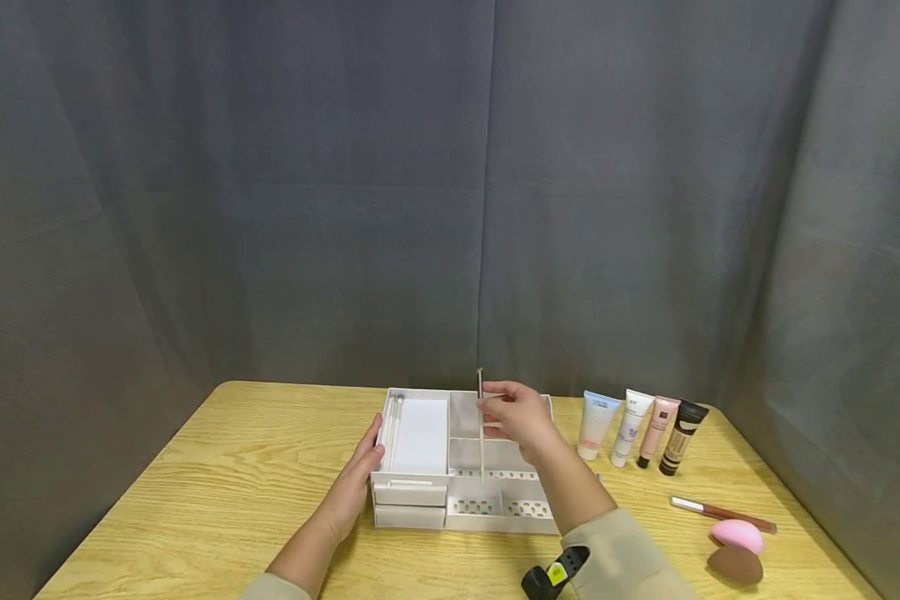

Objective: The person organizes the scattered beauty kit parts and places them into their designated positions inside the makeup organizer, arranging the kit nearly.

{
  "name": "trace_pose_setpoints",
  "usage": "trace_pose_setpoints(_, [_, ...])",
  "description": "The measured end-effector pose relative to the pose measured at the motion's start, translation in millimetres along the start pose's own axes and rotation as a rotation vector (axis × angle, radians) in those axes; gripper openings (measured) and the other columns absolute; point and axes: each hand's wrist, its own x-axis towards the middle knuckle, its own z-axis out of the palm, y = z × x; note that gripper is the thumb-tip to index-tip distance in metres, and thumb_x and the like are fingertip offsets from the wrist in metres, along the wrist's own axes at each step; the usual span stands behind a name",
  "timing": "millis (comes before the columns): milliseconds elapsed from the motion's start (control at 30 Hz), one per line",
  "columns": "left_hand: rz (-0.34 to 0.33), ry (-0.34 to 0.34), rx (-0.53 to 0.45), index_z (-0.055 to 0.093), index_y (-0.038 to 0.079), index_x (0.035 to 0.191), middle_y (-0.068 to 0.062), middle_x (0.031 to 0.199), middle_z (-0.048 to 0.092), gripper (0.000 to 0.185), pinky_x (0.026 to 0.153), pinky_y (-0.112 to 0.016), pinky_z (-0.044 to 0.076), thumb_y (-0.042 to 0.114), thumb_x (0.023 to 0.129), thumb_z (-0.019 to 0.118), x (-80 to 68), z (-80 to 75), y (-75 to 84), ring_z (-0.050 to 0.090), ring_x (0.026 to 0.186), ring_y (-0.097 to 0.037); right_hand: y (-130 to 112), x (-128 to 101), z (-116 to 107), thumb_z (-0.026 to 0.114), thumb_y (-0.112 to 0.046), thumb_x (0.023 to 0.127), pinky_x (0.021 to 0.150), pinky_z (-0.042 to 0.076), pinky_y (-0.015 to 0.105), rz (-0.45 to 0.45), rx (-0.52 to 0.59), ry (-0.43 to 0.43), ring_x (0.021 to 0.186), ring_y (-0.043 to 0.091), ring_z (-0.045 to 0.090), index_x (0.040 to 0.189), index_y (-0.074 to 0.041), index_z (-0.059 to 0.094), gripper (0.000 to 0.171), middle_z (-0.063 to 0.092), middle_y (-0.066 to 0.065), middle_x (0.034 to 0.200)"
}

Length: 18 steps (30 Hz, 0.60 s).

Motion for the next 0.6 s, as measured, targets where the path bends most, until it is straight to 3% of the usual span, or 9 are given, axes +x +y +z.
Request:
trace_pose_setpoints(267, [-0.002,-0.010,-0.008,0.006,0.023,0.159,-0.007,0.167,-0.004,0.061,0.118,-0.066,-0.008,0.035,0.104,0.030,-0.9,0.0,-0.3,-0.011,0.152,-0.036,-6,6,21,0.061,-0.004,0.092,0.078,0.062,0.037,-0.001,0.023,0.000,0.076,0.016,0.061,0.124,0.003,0.060,0.033,0.063,0.010,0.094])
trace_pose_setpoints(600, [0.004,-0.014,-0.027,0.005,0.022,0.159,-0.008,0.167,-0.004,0.061,0.118,-0.066,-0.007,0.034,0.104,0.030,-0.6,-0.9,-2.1,-0.011,0.152,-0.037,-12,9,45,0.061,-0.002,0.090,0.069,0.062,0.031,-0.012,0.082,0.015,0.069,0.013,0.060,0.122,0.006,0.060,0.032,0.062,0.006,0.086])
